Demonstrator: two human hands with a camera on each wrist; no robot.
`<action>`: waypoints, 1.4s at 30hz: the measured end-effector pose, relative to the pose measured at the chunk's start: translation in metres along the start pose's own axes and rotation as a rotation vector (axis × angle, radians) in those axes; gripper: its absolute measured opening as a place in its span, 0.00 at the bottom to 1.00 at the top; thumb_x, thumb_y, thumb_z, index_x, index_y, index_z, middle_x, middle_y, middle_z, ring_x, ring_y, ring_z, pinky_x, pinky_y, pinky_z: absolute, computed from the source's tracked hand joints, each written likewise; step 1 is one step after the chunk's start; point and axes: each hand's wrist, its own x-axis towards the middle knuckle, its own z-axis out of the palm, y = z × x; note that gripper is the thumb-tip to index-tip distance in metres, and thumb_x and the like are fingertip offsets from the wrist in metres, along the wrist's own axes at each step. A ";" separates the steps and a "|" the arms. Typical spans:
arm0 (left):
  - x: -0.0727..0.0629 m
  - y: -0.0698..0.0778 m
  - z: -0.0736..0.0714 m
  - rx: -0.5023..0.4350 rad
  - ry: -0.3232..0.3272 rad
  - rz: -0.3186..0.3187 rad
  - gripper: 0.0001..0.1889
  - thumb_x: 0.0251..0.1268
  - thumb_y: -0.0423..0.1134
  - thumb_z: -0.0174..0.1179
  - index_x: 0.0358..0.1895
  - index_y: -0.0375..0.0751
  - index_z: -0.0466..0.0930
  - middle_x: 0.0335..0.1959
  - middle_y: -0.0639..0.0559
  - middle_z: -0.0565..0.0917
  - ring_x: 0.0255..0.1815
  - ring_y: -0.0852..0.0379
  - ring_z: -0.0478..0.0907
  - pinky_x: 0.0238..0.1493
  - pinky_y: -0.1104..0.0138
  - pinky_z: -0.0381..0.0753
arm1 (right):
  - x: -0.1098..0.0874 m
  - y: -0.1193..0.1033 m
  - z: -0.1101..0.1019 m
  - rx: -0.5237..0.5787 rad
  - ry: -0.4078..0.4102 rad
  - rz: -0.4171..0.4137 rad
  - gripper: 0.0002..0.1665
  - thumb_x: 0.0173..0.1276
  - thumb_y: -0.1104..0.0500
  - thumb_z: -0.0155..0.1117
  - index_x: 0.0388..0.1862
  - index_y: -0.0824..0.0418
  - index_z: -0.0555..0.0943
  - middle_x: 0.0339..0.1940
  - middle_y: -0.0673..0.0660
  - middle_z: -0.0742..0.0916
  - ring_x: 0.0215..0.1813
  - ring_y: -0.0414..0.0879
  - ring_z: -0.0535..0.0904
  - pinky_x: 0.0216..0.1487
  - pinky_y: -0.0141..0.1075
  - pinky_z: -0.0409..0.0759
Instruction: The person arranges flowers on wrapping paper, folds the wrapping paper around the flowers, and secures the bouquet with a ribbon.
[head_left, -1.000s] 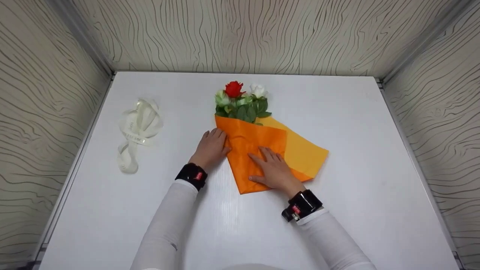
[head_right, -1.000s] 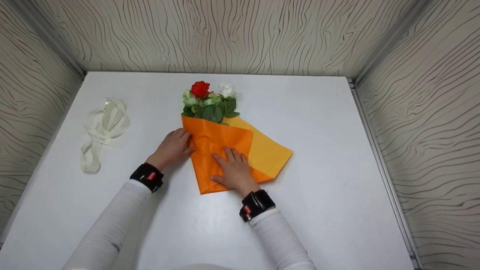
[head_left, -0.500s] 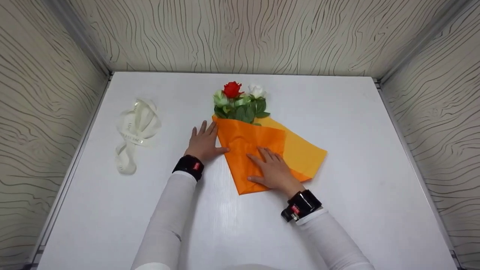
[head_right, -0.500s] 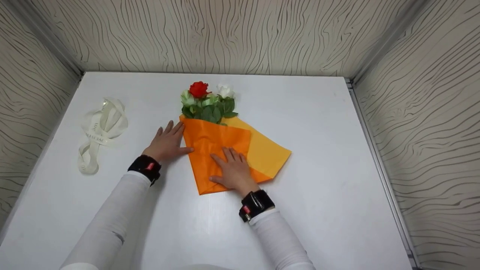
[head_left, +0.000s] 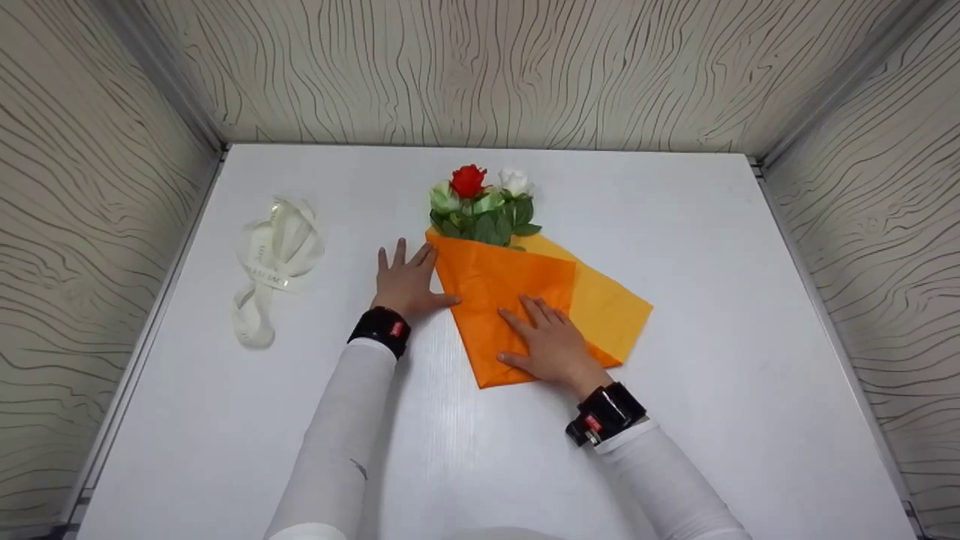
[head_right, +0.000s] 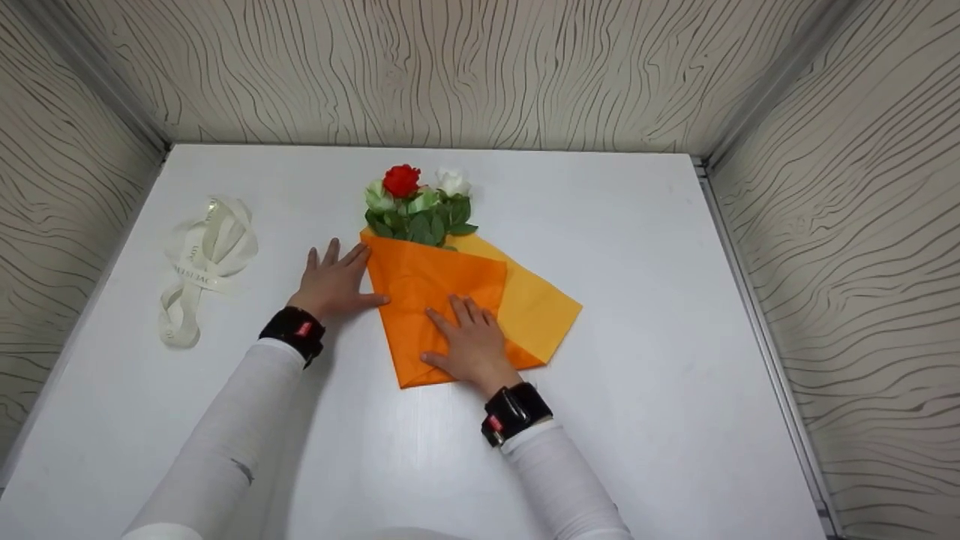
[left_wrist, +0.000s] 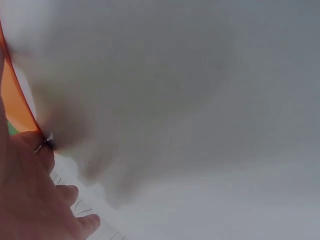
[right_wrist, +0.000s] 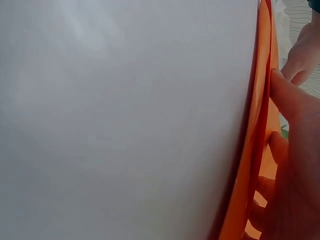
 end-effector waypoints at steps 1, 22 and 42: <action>0.001 0.000 0.000 -0.003 0.006 0.003 0.58 0.49 0.79 0.55 0.79 0.47 0.51 0.78 0.50 0.55 0.78 0.37 0.39 0.70 0.38 0.32 | 0.000 0.000 0.000 0.000 -0.002 0.000 0.47 0.68 0.24 0.43 0.80 0.41 0.52 0.80 0.60 0.52 0.79 0.60 0.47 0.74 0.55 0.47; -0.003 0.027 -0.010 0.256 -0.103 0.036 0.52 0.65 0.71 0.48 0.77 0.32 0.47 0.78 0.38 0.48 0.79 0.43 0.39 0.72 0.42 0.35 | -0.001 0.000 0.001 0.020 0.009 -0.023 0.45 0.70 0.27 0.45 0.80 0.44 0.53 0.80 0.61 0.52 0.78 0.62 0.46 0.73 0.57 0.47; -0.060 0.047 0.022 0.274 -0.071 0.168 0.60 0.57 0.80 0.42 0.76 0.29 0.49 0.77 0.34 0.50 0.78 0.40 0.44 0.73 0.44 0.39 | -0.001 0.000 -0.001 0.014 0.009 -0.043 0.45 0.71 0.29 0.45 0.80 0.46 0.53 0.80 0.64 0.53 0.77 0.65 0.47 0.72 0.60 0.48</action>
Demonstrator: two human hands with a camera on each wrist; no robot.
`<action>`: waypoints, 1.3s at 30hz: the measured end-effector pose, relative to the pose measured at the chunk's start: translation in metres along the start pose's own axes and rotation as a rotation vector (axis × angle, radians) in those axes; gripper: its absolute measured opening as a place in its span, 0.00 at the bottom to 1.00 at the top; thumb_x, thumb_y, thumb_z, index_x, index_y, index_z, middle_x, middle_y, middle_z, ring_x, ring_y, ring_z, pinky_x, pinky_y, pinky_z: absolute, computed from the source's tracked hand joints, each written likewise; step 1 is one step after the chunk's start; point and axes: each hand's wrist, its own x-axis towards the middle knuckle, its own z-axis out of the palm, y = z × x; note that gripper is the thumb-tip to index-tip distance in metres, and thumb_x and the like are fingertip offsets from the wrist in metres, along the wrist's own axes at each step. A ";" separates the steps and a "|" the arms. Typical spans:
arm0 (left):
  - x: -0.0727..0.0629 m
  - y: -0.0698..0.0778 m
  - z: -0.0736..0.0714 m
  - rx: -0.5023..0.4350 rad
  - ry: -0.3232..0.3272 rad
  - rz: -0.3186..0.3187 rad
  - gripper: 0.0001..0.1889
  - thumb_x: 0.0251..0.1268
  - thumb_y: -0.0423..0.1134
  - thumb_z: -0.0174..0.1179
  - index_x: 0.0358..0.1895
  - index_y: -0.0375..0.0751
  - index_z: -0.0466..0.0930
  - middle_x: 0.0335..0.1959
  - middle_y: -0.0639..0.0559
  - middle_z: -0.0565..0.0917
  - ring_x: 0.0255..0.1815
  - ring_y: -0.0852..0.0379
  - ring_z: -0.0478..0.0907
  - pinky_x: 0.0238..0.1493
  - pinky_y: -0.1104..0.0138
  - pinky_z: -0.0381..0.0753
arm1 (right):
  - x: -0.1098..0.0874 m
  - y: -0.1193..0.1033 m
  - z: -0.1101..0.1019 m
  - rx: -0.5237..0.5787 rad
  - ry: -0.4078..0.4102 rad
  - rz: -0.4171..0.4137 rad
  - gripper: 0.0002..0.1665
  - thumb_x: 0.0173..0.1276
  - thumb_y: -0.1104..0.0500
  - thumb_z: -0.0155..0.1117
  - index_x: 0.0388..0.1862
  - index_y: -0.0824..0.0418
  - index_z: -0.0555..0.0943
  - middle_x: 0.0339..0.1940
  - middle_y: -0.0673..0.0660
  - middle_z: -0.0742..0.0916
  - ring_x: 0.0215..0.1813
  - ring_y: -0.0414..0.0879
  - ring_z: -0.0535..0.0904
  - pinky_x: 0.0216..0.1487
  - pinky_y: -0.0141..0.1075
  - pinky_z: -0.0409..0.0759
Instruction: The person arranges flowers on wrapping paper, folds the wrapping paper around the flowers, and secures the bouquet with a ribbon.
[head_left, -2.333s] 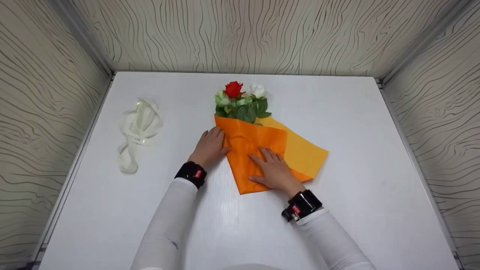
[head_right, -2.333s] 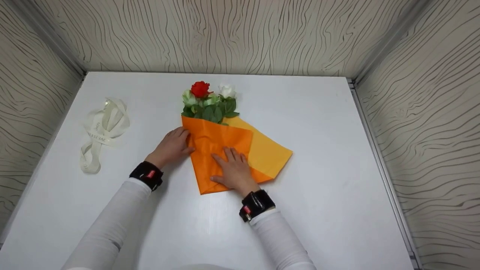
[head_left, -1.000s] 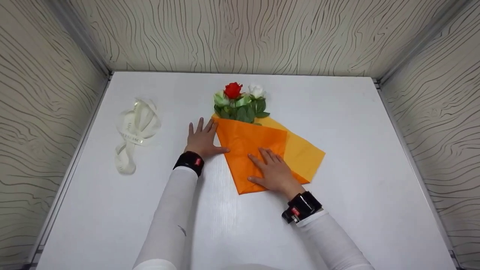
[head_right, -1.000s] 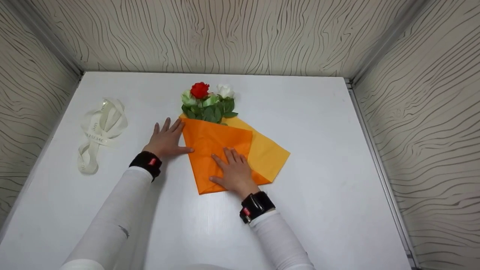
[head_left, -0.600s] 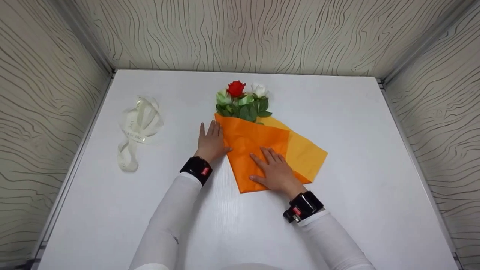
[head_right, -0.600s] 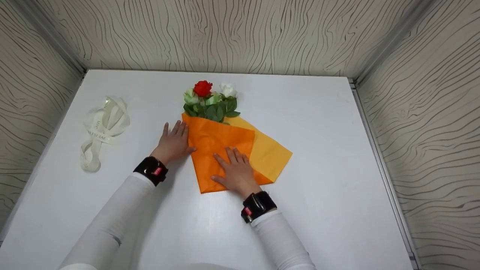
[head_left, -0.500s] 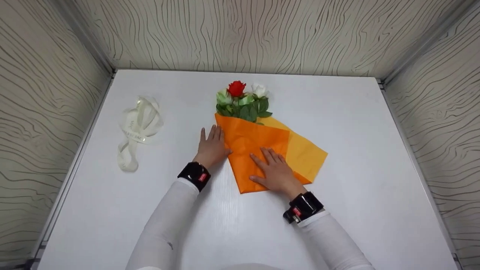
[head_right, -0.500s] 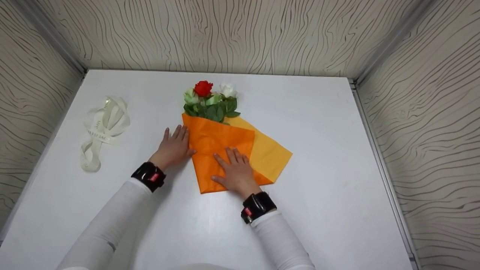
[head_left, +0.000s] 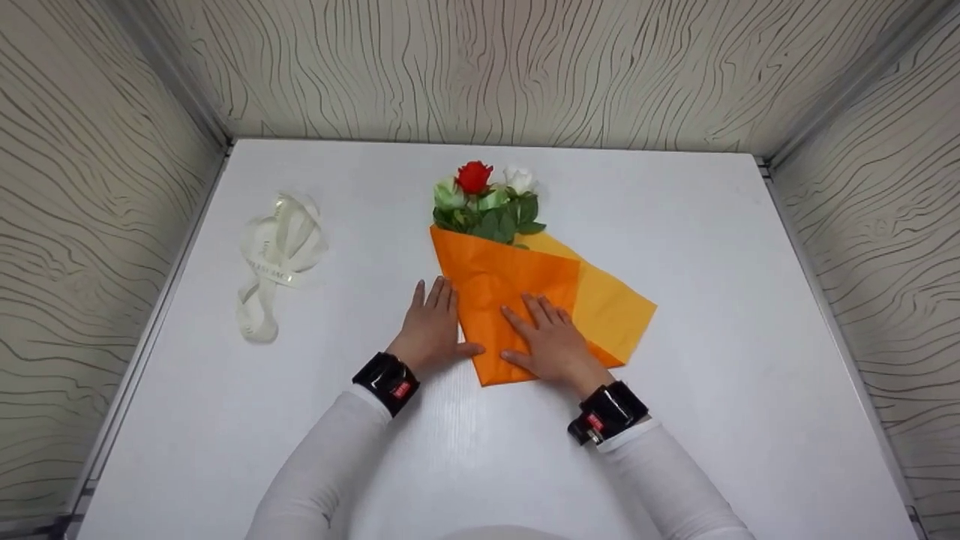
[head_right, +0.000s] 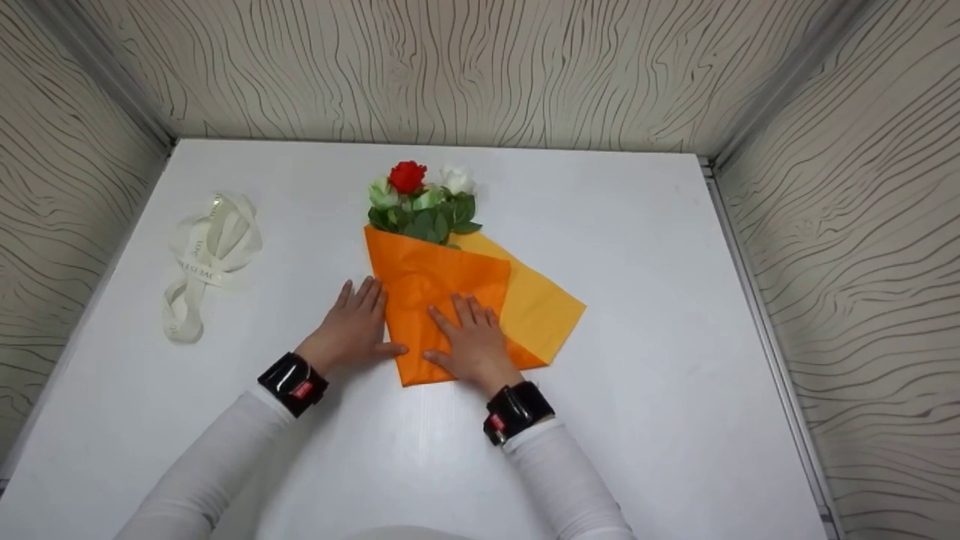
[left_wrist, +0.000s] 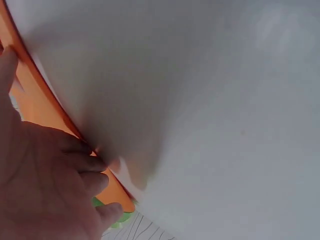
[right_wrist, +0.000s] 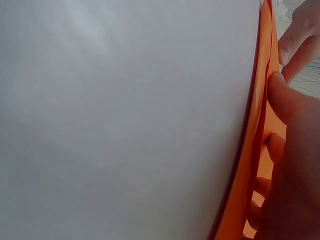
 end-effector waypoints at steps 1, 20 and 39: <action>0.000 0.000 0.001 0.003 -0.001 0.003 0.62 0.55 0.81 0.41 0.76 0.28 0.48 0.77 0.34 0.49 0.78 0.40 0.43 0.73 0.43 0.39 | 0.000 0.000 0.000 -0.009 -0.005 0.003 0.45 0.71 0.28 0.44 0.80 0.46 0.53 0.80 0.63 0.52 0.78 0.64 0.47 0.72 0.60 0.48; 0.008 -0.001 -0.008 -0.069 -0.012 -0.008 0.73 0.29 0.85 0.60 0.74 0.30 0.53 0.74 0.33 0.56 0.77 0.37 0.46 0.70 0.36 0.38 | 0.001 0.002 0.002 0.000 -0.013 0.005 0.45 0.71 0.28 0.44 0.81 0.44 0.51 0.80 0.63 0.51 0.78 0.63 0.45 0.73 0.59 0.46; 0.034 -0.032 -0.012 -0.334 0.171 -0.082 0.19 0.61 0.54 0.67 0.47 0.46 0.81 0.54 0.50 0.77 0.65 0.44 0.67 0.66 0.30 0.37 | -0.001 0.002 0.001 0.030 -0.006 -0.009 0.45 0.72 0.29 0.45 0.80 0.46 0.53 0.80 0.63 0.52 0.78 0.62 0.44 0.73 0.59 0.46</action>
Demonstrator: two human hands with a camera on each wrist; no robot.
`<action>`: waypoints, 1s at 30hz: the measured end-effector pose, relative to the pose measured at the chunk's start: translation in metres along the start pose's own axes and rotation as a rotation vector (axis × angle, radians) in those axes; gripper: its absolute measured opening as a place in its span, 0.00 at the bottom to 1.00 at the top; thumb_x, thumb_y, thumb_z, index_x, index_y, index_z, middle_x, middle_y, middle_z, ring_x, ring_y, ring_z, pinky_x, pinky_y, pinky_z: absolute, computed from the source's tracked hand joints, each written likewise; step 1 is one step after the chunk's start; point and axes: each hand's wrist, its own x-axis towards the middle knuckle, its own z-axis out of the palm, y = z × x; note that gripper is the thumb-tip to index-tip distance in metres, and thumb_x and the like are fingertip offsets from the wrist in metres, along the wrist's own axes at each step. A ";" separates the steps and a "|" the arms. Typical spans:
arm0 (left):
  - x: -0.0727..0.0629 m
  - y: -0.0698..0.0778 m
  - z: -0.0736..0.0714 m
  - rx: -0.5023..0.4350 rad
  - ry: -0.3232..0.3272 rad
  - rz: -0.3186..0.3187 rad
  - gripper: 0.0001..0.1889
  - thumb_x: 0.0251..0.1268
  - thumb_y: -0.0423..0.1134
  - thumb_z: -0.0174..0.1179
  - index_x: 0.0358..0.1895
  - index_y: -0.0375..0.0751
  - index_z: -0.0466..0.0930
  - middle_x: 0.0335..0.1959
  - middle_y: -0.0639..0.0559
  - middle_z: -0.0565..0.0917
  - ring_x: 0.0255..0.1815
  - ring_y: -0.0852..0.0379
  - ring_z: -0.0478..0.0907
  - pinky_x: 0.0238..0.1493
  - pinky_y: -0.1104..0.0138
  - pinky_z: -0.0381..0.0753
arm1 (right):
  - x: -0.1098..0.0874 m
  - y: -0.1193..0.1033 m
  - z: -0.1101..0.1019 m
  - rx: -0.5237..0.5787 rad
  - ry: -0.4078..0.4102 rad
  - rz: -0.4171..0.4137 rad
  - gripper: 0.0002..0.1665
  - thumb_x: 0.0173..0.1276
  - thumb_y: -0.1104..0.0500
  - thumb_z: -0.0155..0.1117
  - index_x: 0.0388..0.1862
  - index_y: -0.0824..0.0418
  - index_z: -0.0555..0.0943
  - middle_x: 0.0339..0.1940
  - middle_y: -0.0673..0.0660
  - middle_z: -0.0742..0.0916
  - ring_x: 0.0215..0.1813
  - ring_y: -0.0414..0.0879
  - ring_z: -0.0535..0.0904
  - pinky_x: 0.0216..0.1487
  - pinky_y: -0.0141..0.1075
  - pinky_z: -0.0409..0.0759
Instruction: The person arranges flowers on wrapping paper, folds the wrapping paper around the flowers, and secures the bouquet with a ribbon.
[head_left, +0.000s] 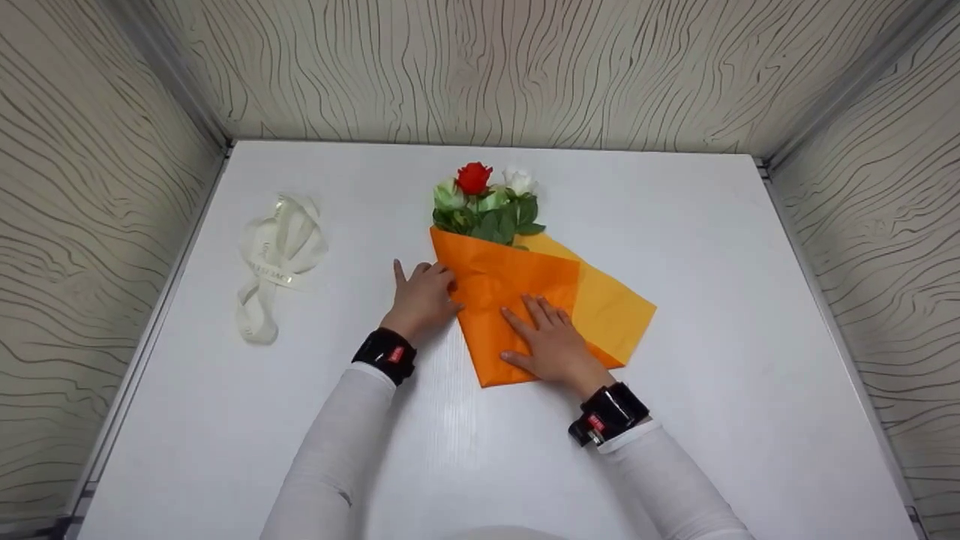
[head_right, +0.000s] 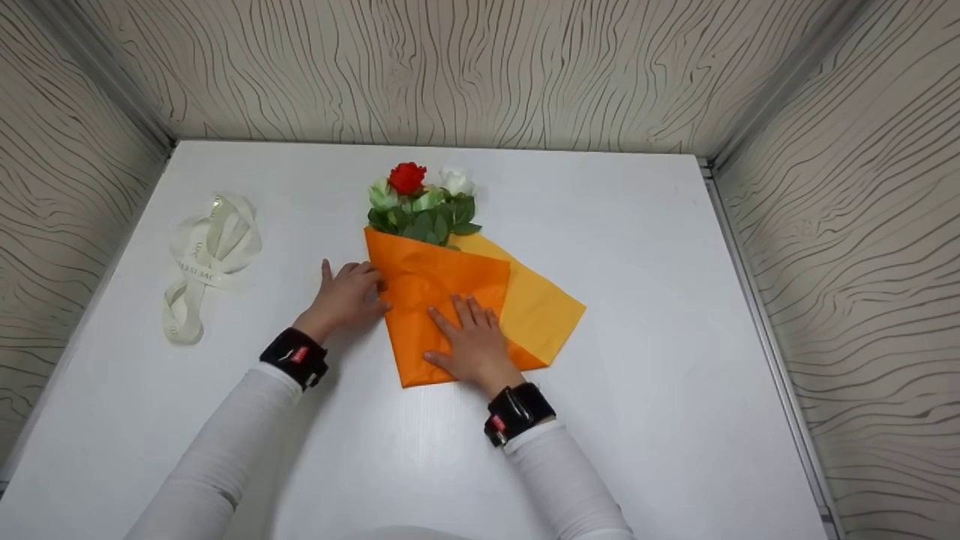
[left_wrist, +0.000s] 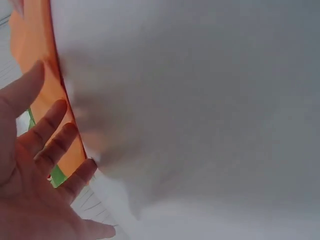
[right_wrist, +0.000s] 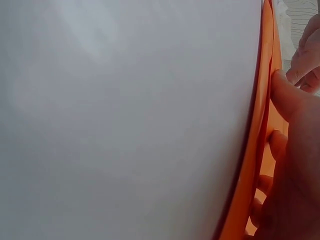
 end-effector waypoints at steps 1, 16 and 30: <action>-0.001 0.002 0.001 0.033 0.008 0.007 0.19 0.63 0.53 0.66 0.49 0.45 0.80 0.55 0.50 0.77 0.65 0.44 0.67 0.66 0.31 0.38 | 0.000 0.000 0.000 0.002 -0.001 -0.001 0.45 0.72 0.29 0.45 0.80 0.46 0.53 0.80 0.63 0.51 0.78 0.63 0.44 0.73 0.59 0.46; -0.037 0.022 0.009 0.236 -0.200 0.045 0.64 0.46 0.80 0.56 0.77 0.34 0.49 0.78 0.37 0.49 0.77 0.36 0.43 0.70 0.38 0.34 | 0.002 0.001 -0.001 -0.016 -0.028 0.022 0.46 0.71 0.27 0.43 0.81 0.44 0.49 0.81 0.62 0.49 0.79 0.63 0.42 0.73 0.60 0.44; -0.042 0.029 0.019 0.259 -0.195 0.077 0.82 0.22 0.90 0.55 0.76 0.26 0.42 0.77 0.29 0.42 0.78 0.35 0.38 0.70 0.38 0.34 | 0.001 0.000 0.000 -0.017 -0.006 0.018 0.46 0.71 0.28 0.45 0.81 0.45 0.52 0.80 0.63 0.51 0.78 0.63 0.45 0.73 0.59 0.47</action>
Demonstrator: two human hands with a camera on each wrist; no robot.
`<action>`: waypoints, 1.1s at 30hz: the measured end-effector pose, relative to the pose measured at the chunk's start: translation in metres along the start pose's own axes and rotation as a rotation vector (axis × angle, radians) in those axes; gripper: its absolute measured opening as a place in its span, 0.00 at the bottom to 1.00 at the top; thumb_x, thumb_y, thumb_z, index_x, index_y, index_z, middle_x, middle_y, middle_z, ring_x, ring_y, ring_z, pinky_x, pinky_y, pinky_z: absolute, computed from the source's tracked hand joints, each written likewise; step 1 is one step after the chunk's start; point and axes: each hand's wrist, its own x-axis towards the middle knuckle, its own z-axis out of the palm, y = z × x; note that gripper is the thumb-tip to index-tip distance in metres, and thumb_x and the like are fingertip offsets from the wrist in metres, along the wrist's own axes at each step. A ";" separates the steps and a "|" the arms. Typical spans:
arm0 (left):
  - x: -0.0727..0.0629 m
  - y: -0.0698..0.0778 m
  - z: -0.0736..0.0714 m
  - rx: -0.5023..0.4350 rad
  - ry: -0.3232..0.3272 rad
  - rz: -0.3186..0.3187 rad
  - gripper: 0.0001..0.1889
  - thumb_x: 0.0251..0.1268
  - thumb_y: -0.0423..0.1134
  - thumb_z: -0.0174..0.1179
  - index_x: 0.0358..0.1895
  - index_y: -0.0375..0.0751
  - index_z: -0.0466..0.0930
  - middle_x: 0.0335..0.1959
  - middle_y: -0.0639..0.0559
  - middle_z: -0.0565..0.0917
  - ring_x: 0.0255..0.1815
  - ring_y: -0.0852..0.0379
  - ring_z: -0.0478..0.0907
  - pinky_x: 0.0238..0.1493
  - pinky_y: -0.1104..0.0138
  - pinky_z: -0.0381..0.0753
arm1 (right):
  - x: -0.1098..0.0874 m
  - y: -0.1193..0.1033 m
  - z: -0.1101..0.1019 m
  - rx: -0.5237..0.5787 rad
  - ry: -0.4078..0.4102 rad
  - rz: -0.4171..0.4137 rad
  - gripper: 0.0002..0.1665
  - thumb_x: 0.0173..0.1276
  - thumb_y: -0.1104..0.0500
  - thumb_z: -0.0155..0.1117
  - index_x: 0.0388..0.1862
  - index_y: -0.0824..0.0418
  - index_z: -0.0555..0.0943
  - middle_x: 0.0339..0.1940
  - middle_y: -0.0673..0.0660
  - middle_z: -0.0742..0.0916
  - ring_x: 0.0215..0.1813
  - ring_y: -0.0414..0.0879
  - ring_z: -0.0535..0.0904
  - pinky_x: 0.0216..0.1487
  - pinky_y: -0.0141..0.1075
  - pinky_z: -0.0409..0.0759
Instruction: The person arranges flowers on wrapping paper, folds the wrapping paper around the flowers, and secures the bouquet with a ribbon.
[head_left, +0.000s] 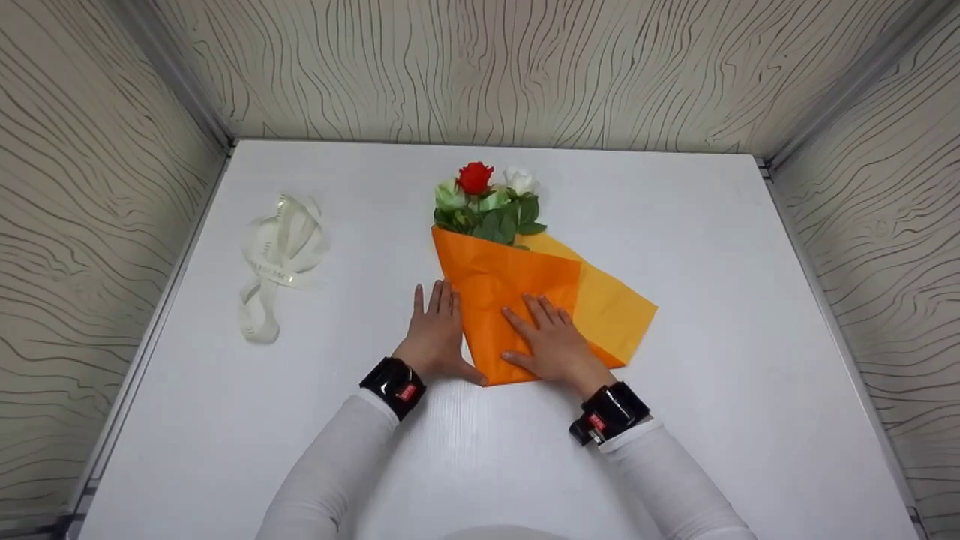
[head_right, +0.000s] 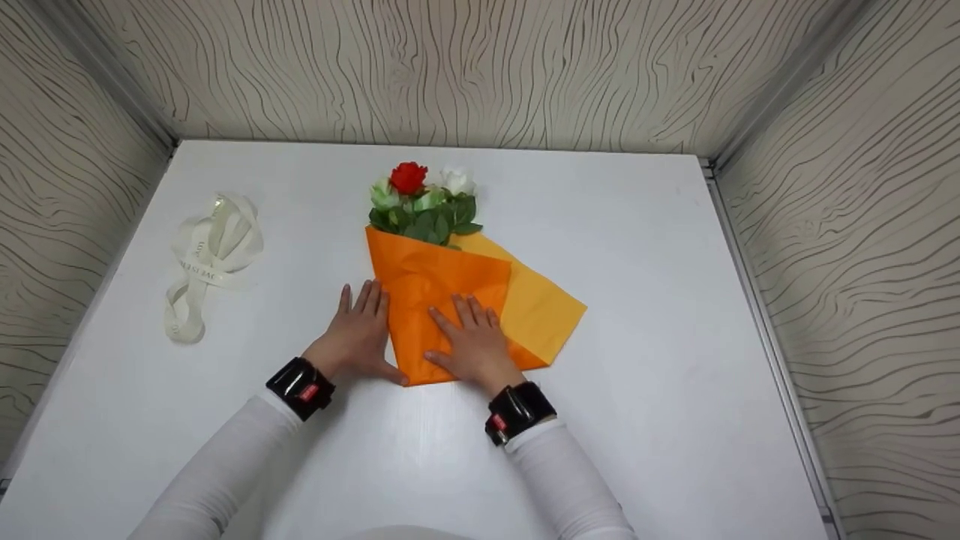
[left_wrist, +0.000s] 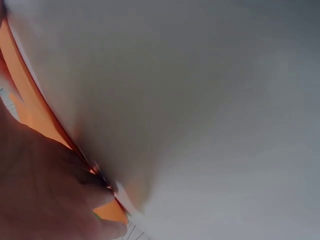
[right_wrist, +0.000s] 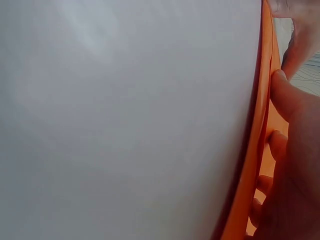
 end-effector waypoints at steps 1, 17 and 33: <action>0.000 0.000 0.000 -0.002 -0.001 0.001 0.82 0.22 0.90 0.55 0.76 0.26 0.41 0.77 0.29 0.42 0.78 0.35 0.38 0.70 0.38 0.34 | 0.000 0.000 0.000 -0.005 0.001 -0.002 0.46 0.71 0.28 0.45 0.81 0.45 0.52 0.80 0.63 0.51 0.78 0.63 0.45 0.73 0.59 0.47; 0.028 -0.054 -0.006 -0.312 0.095 0.022 0.46 0.63 0.72 0.50 0.77 0.44 0.56 0.76 0.47 0.57 0.79 0.46 0.36 0.71 0.41 0.31 | 0.000 0.000 0.000 0.029 -0.008 -0.009 0.45 0.71 0.29 0.45 0.81 0.46 0.51 0.80 0.63 0.49 0.78 0.63 0.42 0.73 0.60 0.45; 0.060 -0.077 -0.026 -0.322 0.088 -0.090 0.39 0.72 0.63 0.47 0.77 0.42 0.55 0.77 0.47 0.56 0.79 0.43 0.36 0.71 0.40 0.33 | 0.001 -0.001 0.000 0.036 -0.048 0.015 0.45 0.71 0.28 0.43 0.81 0.44 0.49 0.81 0.61 0.47 0.79 0.60 0.39 0.74 0.58 0.41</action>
